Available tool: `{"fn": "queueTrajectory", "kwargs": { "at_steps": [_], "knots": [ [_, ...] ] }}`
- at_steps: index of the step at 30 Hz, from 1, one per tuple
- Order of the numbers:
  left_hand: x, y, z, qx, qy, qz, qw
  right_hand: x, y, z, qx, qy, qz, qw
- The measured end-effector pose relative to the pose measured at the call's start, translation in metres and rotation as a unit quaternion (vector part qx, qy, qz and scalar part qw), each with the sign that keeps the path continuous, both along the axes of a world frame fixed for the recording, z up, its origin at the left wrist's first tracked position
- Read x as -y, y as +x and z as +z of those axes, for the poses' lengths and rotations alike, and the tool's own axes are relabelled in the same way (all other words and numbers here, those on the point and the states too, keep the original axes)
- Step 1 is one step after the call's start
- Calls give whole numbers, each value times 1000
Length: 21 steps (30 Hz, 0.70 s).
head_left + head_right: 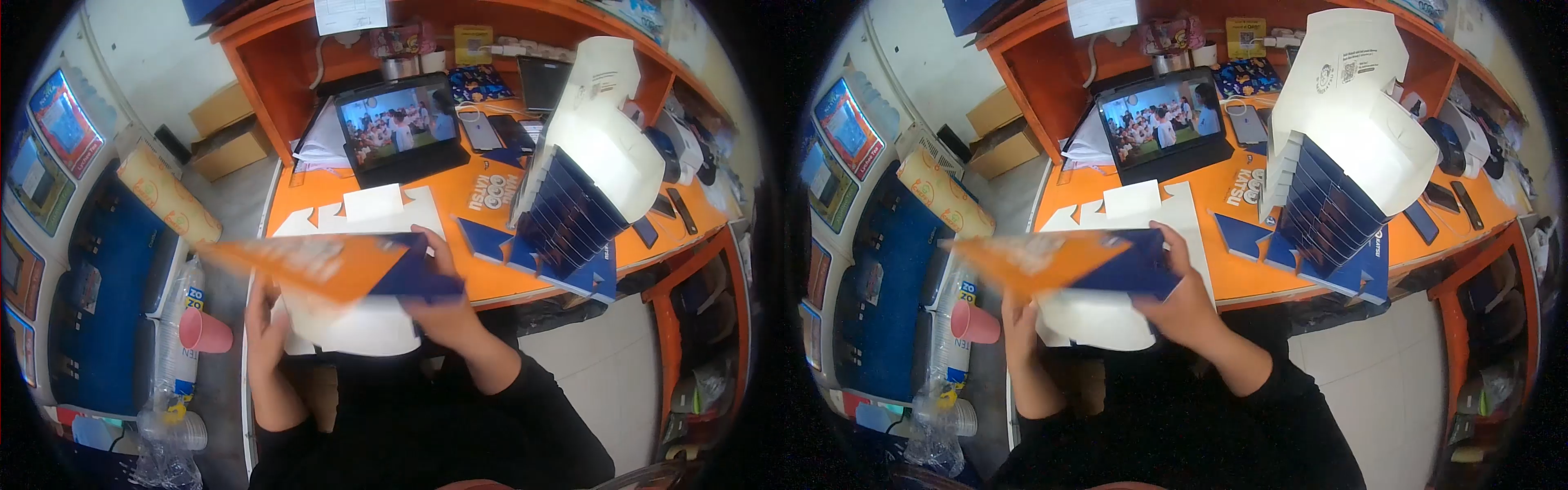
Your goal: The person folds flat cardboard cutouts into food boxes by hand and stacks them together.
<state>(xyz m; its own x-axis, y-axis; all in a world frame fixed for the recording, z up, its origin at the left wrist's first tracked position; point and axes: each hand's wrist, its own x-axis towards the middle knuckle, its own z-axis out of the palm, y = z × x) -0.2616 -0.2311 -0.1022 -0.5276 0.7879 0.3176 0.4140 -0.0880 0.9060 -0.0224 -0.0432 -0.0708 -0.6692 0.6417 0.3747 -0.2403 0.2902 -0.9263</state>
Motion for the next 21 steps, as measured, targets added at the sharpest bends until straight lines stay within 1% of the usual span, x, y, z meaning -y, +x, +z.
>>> {"fn": "queueTrajectory", "kwargs": {
  "at_steps": [1,2,4,7,10,12,13,15,16,17,19,21],
  "knots": [
    [-2,20,14,-97,84,-21,991,-4,1,3,3,-104,45,994],
    [0,29,17,-64,170,-72,981,-9,1,7,6,-209,78,975],
    [19,42,6,-19,107,-160,981,-17,0,0,80,-269,177,943],
    [10,50,-2,-108,181,-189,959,-9,-11,-7,91,-295,164,937],
    [10,61,-1,-143,203,-119,961,-5,-15,0,17,-331,178,927],
    [10,70,-1,14,250,-115,961,-10,-8,1,26,-157,249,955],
    [11,73,1,92,273,-112,951,-13,-3,1,30,-66,280,957],
    [12,74,5,93,263,-150,949,-17,13,5,2,84,316,945],
    [10,75,8,93,259,-170,946,-17,19,10,-11,160,331,930],
    [9,76,11,95,255,-189,943,-13,25,17,12,216,296,930],
    [8,81,16,98,246,-228,937,-6,28,18,33,176,269,946],
    [10,89,26,64,192,-207,957,-3,33,22,52,151,225,961]
  ]
}}
